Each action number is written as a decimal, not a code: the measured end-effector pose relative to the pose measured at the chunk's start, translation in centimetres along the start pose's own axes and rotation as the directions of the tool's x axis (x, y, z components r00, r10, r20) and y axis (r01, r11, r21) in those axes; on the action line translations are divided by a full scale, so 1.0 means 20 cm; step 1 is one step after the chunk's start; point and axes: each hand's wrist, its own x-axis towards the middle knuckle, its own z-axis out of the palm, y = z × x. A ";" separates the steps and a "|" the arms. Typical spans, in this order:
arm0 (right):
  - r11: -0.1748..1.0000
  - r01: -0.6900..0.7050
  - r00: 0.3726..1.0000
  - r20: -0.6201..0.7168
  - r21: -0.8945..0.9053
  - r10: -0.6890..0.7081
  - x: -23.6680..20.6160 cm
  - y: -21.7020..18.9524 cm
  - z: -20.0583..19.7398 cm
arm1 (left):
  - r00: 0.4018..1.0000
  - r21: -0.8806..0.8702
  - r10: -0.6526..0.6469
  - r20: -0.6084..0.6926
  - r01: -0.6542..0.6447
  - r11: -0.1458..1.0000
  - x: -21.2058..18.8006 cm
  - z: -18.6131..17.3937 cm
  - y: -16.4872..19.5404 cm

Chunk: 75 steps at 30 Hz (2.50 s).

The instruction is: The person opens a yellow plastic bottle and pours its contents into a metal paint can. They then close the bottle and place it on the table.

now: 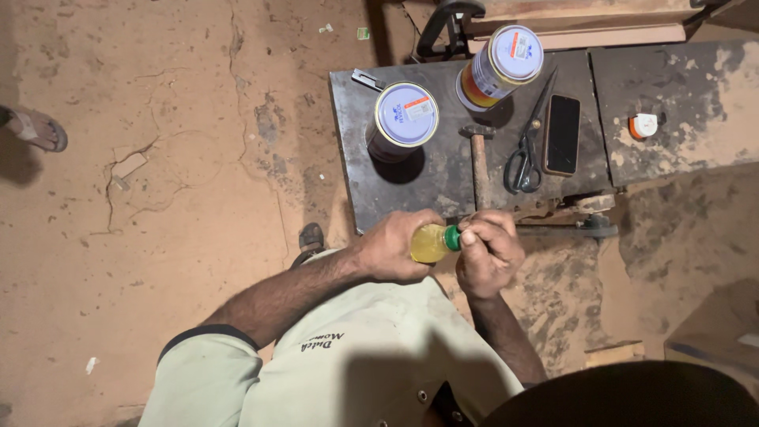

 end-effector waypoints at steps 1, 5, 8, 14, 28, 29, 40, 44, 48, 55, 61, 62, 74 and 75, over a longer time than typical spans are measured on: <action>1.000 -0.023 1.000 0.010 -0.001 0.023 -0.01 0.00 -0.01 | 1.000 0.005 0.025 -0.003 -0.025 1.000 0.00 0.00 0.00; 0.965 -0.183 0.983 0.067 0.190 0.173 -0.01 0.03 -0.06 | 0.999 -0.026 0.038 0.035 -0.037 0.999 0.02 -0.02 -0.04; 0.861 -0.321 0.947 0.143 0.394 0.287 -0.01 0.06 -0.11 | 0.996 -0.051 0.068 0.057 -0.066 0.997 0.04 -0.01 -0.06; 0.603 -0.467 0.879 0.270 0.646 0.393 -0.01 0.11 -0.14 | 0.995 -0.006 0.017 0.094 -0.016 1.000 0.07 0.00 -0.07; 0.684 -0.323 0.944 0.166 0.654 0.286 -0.06 0.11 -0.14 | 0.994 -0.044 0.073 0.078 -0.069 0.997 0.09 0.05 -0.08; 0.666 -0.336 0.940 0.189 0.666 0.285 -0.06 0.11 -0.15 | 0.990 -0.047 0.105 0.089 -0.101 0.994 0.09 0.04 -0.08; 0.851 -0.524 0.721 0.525 -0.014 0.452 0.11 -0.03 -0.47 | 0.947 0.132 0.216 0.238 -0.252 0.959 0.10 -0.01 -0.07; 0.942 -0.304 0.782 0.528 -0.142 0.332 0.13 -0.07 -0.46 | 0.933 0.081 0.217 0.288 -0.249 0.965 0.11 -0.02 -0.08; 0.958 -0.255 0.839 0.464 -0.128 0.285 0.14 -0.10 -0.42 | 0.936 0.099 0.217 0.279 -0.253 0.962 0.12 -0.01 -0.09; 0.949 -0.022 0.925 0.355 -0.313 0.138 0.10 -0.13 -0.40 | 0.940 0.120 0.254 0.227 -0.286 0.951 0.12 0.02 -0.09; 0.865 0.227 0.909 0.416 -0.447 -0.023 0.00 0.02 -0.43 | 0.935 0.164 0.280 0.218 -0.318 0.934 0.13 0.04 -0.10; 0.844 0.280 0.897 0.439 -0.457 -0.060 0.00 0.06 -0.44 | 0.930 0.149 0.283 0.234 -0.322 0.935 0.12 0.04 -0.10; 0.965 -0.225 0.932 0.319 0.135 0.172 0.00 0.01 -0.48 | 0.886 -0.026 0.421 0.192 -0.424 0.905 0.12 0.03 -0.16; 0.973 -0.215 0.925 0.335 0.079 0.177 0.00 -0.03 -0.48 | 0.887 -0.029 0.421 0.189 -0.424 0.905 0.12 0.03 -0.16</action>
